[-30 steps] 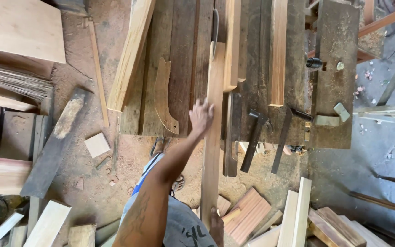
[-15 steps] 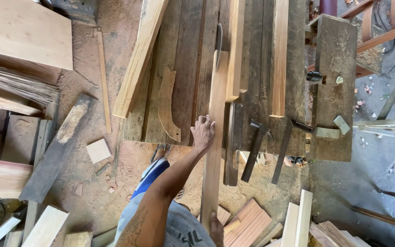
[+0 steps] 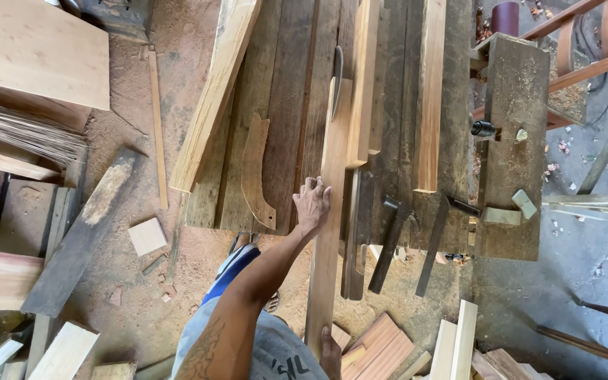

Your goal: The recorder uses various tools including a circular saw, hammer, and square to measure and cut wooden planks on a workbench.

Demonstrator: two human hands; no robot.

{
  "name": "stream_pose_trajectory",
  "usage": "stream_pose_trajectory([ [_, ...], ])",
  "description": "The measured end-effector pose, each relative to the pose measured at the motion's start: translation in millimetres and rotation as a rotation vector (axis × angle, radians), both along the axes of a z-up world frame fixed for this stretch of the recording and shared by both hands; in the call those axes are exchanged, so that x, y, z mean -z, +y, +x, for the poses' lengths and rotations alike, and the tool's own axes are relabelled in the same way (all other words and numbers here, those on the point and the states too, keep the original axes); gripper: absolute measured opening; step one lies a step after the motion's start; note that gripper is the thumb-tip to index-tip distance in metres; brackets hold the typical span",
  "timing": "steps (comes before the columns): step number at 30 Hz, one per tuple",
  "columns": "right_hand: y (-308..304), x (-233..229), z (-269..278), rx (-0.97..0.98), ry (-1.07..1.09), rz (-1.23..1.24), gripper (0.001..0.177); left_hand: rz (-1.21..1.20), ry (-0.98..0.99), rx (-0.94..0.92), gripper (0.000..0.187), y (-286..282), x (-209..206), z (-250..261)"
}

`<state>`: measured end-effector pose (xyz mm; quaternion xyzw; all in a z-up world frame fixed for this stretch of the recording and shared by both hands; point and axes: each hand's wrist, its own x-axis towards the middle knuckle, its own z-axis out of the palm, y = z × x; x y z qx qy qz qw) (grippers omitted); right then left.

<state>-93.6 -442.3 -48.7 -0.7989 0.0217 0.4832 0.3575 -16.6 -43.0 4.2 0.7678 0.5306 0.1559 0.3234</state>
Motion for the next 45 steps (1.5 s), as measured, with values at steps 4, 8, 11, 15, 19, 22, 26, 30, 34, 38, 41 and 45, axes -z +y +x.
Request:
stream_pose_trajectory([
  [4, 17.5, -10.5, 3.5, 0.01, 0.005, -0.007, 0.084, -0.007, 0.006, 0.002, 0.05, 9.2, 1.4, 5.3],
  [8, 29.1, -16.5, 6.5, 0.031, 0.013, -0.019, 0.084, -0.022, -0.009, -0.006, 0.049, 18.6, -4.6, 10.1],
  [11, 37.9, -14.1, 11.1, 0.033, 0.003, -0.043, 0.084, -0.032, -0.007, -0.006, 0.049, 29.1, -7.2, 15.2],
  [15, 54.4, -21.0, 16.8, 0.009, -0.049, -0.071, 0.085, 0.006, -0.027, -0.034, 0.048, 41.6, -5.8, 23.3],
  [19, 63.2, -18.0, 22.6, -0.016, -0.069, -0.073, 0.088, -0.043, -0.006, -0.022, 0.048, 57.3, -9.2, 30.7],
  [22, 65.3, -12.2, 25.4, 0.028, -0.128, -0.071, 0.093, -0.044, -0.009, -0.019, 0.047, 64.0, -5.8, 35.1],
  [26, 82.4, -23.4, 30.0, -0.07, -0.108, 0.042, 0.088, -0.016, -0.04, -0.034, 0.047, 73.1, -2.2, 41.7],
  [30, 76.6, 1.3, 35.3, -0.104, -0.172, -0.008, 0.077, -0.027, -0.06, -0.035, 0.046, 83.0, -2.2, 46.4],
  [34, 62.4, 37.4, 43.5, -0.105, -0.212, 0.054, 0.068, -0.038, -0.059, -0.024, 0.046, 91.5, -7.5, 48.6],
  [38, 85.6, 2.6, 40.5, -0.106, -0.271, 0.086, 0.074, -0.038, -0.068, -0.034, 0.047, 96.9, -5.1, 51.4],
  [41, 80.5, -29.3, 34.3, -0.079, -0.166, 0.092, 0.085, -0.059, -0.053, -0.019, 0.046, 95.5, -1.8, 47.5],
  [45, 9.0, 21.2, 16.6, -0.142, -0.081, -0.337, 0.089, -0.054, -0.082, -0.047, 0.047, 97.2, -4.4, 52.4],
])
